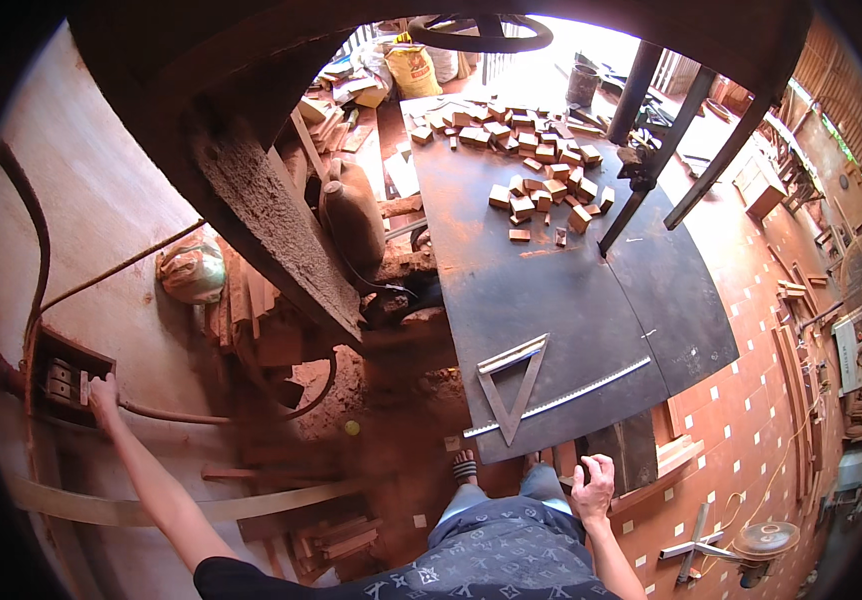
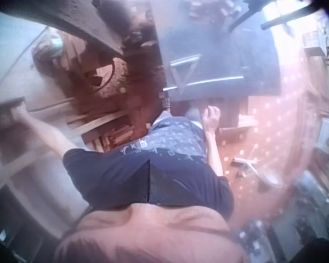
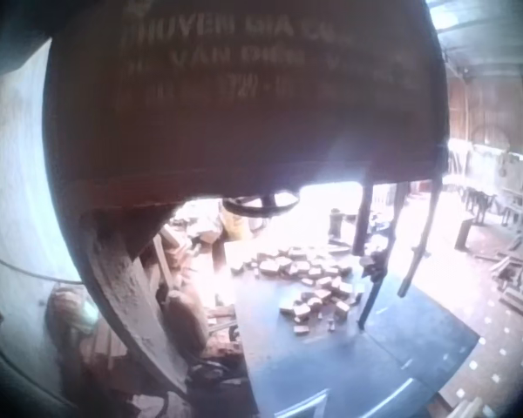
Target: The person uses a bandsaw to cut a wooden plank into smaller pieces, then moves to the floor and uses a bow saw to cut another plank. The cut pieces are placed on the floor.
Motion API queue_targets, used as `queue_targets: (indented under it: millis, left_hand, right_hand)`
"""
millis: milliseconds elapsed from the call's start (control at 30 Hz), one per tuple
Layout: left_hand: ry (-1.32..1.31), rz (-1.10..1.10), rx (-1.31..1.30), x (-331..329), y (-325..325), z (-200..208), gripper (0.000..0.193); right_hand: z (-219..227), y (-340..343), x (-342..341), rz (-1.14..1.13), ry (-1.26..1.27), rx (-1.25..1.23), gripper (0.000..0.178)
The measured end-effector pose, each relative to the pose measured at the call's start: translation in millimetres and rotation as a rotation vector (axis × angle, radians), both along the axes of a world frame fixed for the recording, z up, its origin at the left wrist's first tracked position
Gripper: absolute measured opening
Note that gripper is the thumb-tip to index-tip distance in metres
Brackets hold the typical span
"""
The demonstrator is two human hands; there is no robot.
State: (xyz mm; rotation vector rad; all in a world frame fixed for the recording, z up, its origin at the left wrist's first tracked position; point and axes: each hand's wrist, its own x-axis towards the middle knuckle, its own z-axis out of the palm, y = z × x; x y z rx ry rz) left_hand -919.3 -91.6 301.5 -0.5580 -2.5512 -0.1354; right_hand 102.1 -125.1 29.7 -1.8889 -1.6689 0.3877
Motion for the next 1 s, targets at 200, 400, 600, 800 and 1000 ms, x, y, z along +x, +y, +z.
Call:
queue_targets:
  millis: [200,400,600,800,1000]
  left_hand:
    - [-0.098,-0.897,0.344,341,144,-109,0.015]
    - [-0.132,-1.460,-0.010,481,276,-254,0.007]
    - [-0.001,-1.610,-0.360,518,407,-338,0.011]
    - [0.076,-1.781,-0.512,464,424,-377,0.021]
    - [-0.044,-1.850,-0.490,481,435,-385,0.032]
  right_hand:
    - [7,-1,12,-0.161,-0.104,-0.012,0.025]
    - [3,-6,-5,-0.194,-0.076,-0.007,0.024]
    - [-1,-63,3,-0.508,-0.135,-0.012,0.021]
    - [-49,-133,18,-0.795,-0.099,-0.098,0.019]
    - [-86,-224,1,-1.055,-0.035,-0.443,0.022]
